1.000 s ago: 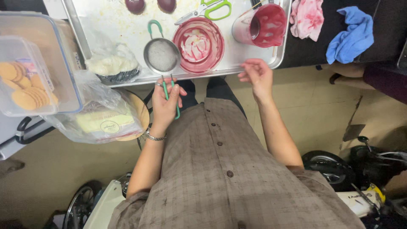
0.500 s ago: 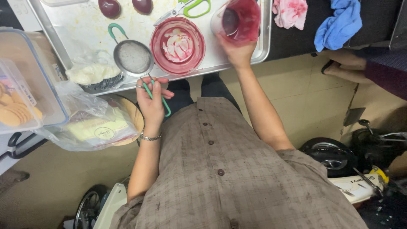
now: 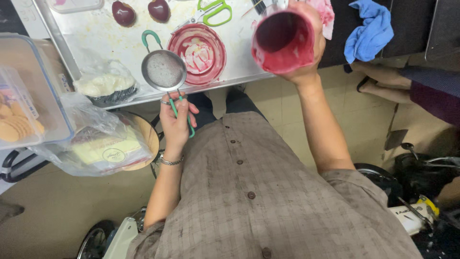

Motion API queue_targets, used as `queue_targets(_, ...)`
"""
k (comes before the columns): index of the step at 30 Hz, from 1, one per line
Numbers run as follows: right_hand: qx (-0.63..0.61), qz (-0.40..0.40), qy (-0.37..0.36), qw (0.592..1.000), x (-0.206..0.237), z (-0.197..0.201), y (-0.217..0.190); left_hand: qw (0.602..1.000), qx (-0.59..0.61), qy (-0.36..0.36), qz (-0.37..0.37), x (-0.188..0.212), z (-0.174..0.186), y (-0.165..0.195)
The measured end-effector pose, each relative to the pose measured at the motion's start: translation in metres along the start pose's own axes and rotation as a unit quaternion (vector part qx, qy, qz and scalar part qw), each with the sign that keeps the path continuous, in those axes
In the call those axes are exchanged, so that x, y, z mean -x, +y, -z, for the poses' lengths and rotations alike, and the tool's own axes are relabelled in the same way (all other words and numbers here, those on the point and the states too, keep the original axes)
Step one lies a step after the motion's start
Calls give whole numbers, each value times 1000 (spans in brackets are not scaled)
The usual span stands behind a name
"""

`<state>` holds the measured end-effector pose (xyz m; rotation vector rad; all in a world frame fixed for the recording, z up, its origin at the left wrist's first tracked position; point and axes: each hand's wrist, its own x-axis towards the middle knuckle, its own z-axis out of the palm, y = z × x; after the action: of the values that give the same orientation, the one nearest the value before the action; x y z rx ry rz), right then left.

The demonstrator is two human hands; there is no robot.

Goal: The person dips heart-shaped pastries into a red glaze using a strainer, presses round cookies together, wipes the tray, washes a strainer and cup at the sink, and strains red glaze from a container through a strainer into a bowl.

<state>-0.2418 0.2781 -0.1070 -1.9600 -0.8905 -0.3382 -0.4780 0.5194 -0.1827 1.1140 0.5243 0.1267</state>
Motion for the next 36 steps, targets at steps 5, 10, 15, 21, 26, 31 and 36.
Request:
queue_targets(5, 40, 64, -29, 997, -15, 11, -17, 998, 2, -62, 10, 3, -16, 1)
queue_targets(10, 88, 70, -153, 982, -28, 30, -29, 994, 5, -89, 60, -4, -20, -10)
queue_targets(15, 169, 112, -263, 943, -38, 20, -35, 990, 1, -99, 105, -13, -23, -18)
queue_targets(21, 238, 161, -331, 899, -48, 0, -43, 988, -28, -120, 89, -14, -27, -18)
queue_targets(26, 251, 195, -348, 882, -58, -10, -53, 987, -23, -138, 81, -14, -23, -15)
queue_targets(31, 291, 234, -354, 858, -67, -17, -63, 987, -31, -133, 82, -13, -22, -12)
queue_targets(36, 318, 252, -364, 839, -75, -22, -69, 988, -53, -131, 69, -14, -19, -6)
